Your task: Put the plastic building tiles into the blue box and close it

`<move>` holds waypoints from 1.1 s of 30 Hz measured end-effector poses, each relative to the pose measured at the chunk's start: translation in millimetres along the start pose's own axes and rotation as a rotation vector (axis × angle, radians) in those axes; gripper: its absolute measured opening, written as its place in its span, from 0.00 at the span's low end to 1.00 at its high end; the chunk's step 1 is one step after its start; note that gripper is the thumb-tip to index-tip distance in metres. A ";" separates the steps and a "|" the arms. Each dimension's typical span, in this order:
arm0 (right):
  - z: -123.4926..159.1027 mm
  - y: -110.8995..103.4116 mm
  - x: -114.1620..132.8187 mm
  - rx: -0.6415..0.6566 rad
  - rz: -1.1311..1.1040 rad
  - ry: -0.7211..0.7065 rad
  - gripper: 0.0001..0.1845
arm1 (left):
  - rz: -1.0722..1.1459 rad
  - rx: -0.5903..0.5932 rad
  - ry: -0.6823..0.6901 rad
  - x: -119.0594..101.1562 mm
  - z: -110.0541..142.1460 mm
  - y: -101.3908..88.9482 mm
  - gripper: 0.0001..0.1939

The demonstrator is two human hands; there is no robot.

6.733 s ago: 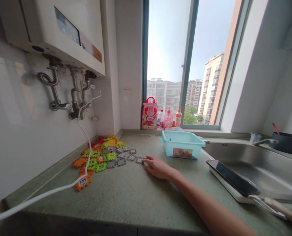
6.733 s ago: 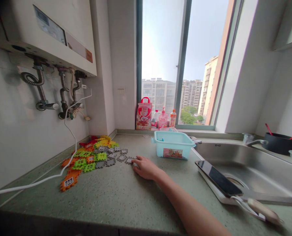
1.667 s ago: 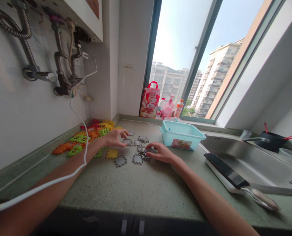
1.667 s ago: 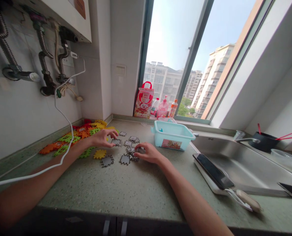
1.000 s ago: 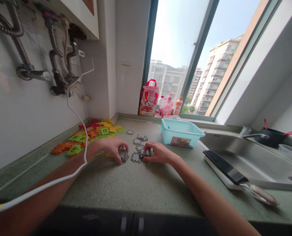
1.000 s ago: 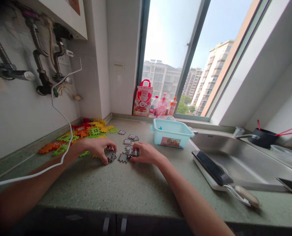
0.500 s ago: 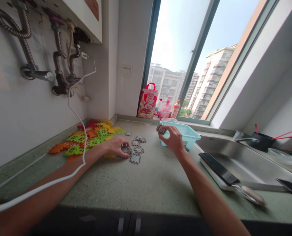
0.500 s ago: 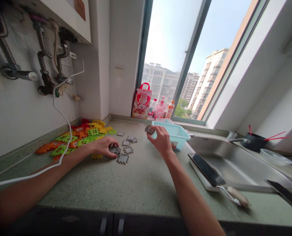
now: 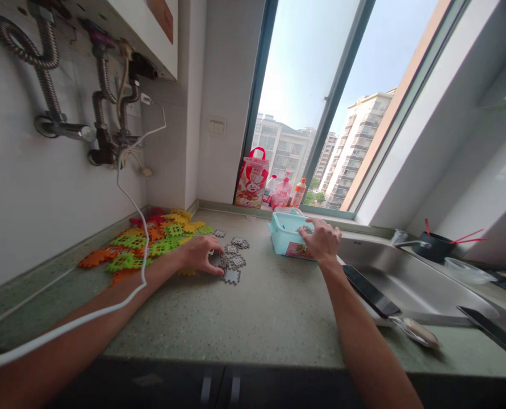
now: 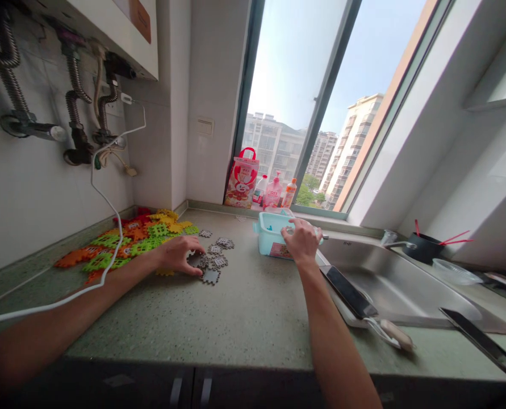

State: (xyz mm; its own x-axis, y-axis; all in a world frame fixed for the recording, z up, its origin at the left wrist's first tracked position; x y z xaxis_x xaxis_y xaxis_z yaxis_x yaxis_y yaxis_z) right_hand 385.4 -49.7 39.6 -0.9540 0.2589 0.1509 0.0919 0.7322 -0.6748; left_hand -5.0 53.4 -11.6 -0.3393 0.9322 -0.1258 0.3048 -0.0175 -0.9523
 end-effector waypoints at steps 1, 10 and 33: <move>1.5 1.1 7.1 -0.020 -0.016 -0.052 0.17 | -0.002 -0.018 0.016 -3.2 -0.9 -0.7 0.28; 44.2 19.0 93.3 0.189 -0.368 -0.626 0.09 | 0.026 -0.027 0.019 -46.0 -12.8 4.2 0.30; 99.8 22.5 153.1 0.670 -0.632 -0.907 0.24 | 0.044 -0.121 -0.179 -7.9 -9.2 14.0 0.16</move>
State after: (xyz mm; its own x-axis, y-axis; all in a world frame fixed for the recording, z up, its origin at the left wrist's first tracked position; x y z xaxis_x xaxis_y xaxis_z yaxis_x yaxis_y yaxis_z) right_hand 213.0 -56.5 -24.5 -0.6553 -0.7251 0.2116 -0.3520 0.0452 -0.9349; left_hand 10.1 49.1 -21.4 -0.4723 0.8524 -0.2243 0.4242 -0.0033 -0.9056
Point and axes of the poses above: each hand's wrist, its own z-axis away from the middle knuckle, its own y-axis out of the palm, x = y × z, the point moved 2 cm from there along -z, towards the middle knuckle, and after that the axes turned 7 degrees about x, right-handed, at the moved point
